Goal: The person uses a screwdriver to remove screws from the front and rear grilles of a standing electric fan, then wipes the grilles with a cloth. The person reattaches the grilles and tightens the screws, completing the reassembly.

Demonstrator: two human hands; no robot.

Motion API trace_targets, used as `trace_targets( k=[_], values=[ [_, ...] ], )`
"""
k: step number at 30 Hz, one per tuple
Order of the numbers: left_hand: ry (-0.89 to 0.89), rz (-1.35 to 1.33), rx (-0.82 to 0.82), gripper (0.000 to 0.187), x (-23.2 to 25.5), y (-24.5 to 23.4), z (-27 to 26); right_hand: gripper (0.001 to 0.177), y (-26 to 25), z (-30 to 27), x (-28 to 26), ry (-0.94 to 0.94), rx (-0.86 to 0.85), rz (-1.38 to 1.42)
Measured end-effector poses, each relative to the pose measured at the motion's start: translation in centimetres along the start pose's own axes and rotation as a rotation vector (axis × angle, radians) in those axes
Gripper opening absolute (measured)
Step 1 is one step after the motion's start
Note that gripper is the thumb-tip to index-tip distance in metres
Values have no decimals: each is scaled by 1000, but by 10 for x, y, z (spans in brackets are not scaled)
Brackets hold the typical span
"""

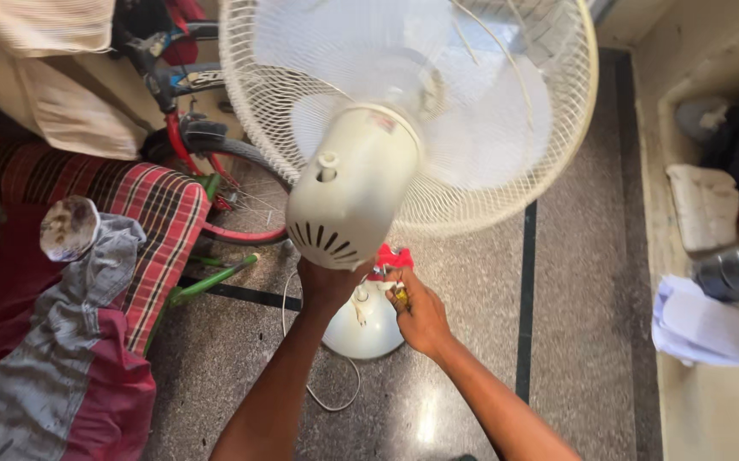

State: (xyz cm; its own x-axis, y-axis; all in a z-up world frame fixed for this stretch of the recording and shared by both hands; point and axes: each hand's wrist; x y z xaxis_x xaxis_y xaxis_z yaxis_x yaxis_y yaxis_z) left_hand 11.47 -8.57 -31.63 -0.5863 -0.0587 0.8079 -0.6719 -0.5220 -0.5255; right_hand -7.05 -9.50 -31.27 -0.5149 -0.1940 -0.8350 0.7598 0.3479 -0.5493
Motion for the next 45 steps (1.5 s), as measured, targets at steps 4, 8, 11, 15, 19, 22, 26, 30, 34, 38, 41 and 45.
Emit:
trace_targets(
  k=[4, 8, 11, 15, 19, 22, 26, 30, 34, 38, 41, 45],
  values=[
    [229, -195, 5, 51, -5, -14, 2, 19, 7, 6, 7, 126, -52, -4],
    [371, -292, -51, 45, -15, -14, 3, 19, 11, 9, 20, 113, -86, -28],
    [170, -111, -59, 52, -24, -7, -1, 18, 22, 3, 34, 54, -79, -35],
    [12, -150, -146, 54, -29, -1, -5, 25, 43, 11, 50, -27, -4, 129],
    [68, -204, -172, 58, -30, -4, -3, 27, 67, 19, 73, 132, 70, 388],
    [98, -186, -118, 72, -39, 1, -2, 19, 87, 18, 108, 189, 107, 477],
    [2, -397, -11, 90, -50, 22, -13, 34, 120, 17, 150, 192, 149, 265],
    [186, -216, 53, 84, -59, 22, -15, 78, 150, 20, 151, 1, 348, -101],
    [177, -305, 95, 84, -53, 23, -16, 84, 171, 36, 131, 90, 302, -132],
    [104, -355, 135, 87, -52, 29, -21, 56, 186, 53, 132, 3, 341, -88],
    [115, -277, 242, 87, -53, 39, -25, 37, 182, 66, 149, -183, 298, -26],
    [106, -273, 333, 83, -57, 51, -33, 39, 180, 87, 172, -406, 191, 102]
  ],
)
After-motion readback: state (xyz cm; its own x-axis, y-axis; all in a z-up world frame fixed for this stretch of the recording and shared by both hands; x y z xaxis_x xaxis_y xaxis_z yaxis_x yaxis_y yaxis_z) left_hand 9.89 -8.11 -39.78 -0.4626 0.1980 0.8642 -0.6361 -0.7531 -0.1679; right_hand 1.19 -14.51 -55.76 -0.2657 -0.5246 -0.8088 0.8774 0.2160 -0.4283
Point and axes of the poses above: each hand's wrist, its own z-axis towards the middle knuckle, its own y-axis out of the palm, x = y × z, and after that the axes turned 3 degrees about x, right-handed
